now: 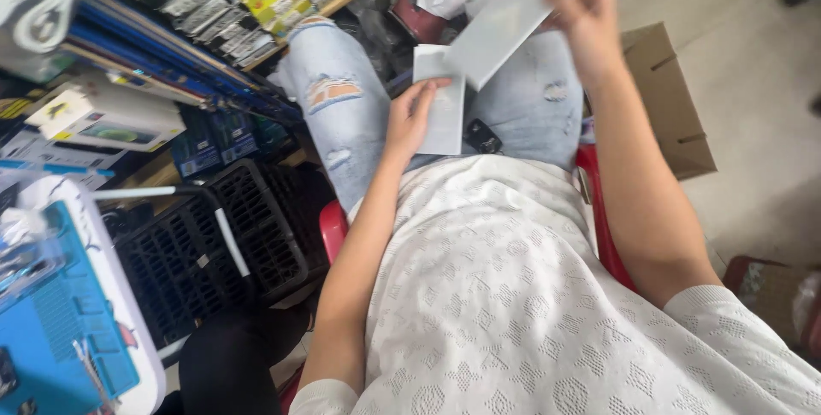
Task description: The person is unboxing and inspecting a mobile phone screen or part at a repair station.
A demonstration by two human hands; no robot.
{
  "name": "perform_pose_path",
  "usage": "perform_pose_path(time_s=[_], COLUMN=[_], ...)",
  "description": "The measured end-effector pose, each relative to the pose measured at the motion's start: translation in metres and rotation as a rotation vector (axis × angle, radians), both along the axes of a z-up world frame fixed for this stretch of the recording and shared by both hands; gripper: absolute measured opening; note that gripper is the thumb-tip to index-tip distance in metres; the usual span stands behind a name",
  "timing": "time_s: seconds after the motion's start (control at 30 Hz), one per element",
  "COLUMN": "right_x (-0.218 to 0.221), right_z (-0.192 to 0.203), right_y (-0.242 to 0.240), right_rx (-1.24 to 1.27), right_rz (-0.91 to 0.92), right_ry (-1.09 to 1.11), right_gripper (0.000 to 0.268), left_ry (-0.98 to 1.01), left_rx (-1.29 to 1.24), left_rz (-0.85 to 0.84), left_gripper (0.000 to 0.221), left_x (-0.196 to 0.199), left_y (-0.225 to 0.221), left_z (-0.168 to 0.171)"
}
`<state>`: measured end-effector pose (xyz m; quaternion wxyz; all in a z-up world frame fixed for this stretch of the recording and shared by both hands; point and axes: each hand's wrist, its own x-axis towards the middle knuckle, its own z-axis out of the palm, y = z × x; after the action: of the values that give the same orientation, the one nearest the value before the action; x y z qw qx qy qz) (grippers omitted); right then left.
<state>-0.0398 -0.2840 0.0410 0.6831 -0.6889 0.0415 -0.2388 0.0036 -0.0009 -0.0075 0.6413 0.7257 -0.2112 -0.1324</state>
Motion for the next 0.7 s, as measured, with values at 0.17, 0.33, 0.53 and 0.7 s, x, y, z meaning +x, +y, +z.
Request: perform_pose_path(time_s=[0.17,0.33,0.53,0.7], right_x=[-0.057,-0.148,-0.215,-0.223], right_z=[-0.032,-0.097,-0.225,-0.284], right_y=[-0.079,-0.127,-0.147,-0.12], right_rx=[0.132,-0.198,-0.529,-0.591], right_rz=[-0.369,-0.615,-0.725,-0.572], right_ry=[0.088,0.106,0.831,1.008], right_gripper=[0.042,0.078,0.054,0.038], left_ry=[-0.106,-0.092,-0.066,-0.041], left_rx=[0.068,0.129,0.176,0.251], left_rz=[-0.051,-0.077,-0.059,-0.026], left_gripper=[0.033,0.034,0.027,0.027], left_x=[0.002,-0.002,-0.006,-0.011], left_y=[0.0,-0.006,-0.007,-0.01], left_z=[-0.005,0.008,0.009,0.018])
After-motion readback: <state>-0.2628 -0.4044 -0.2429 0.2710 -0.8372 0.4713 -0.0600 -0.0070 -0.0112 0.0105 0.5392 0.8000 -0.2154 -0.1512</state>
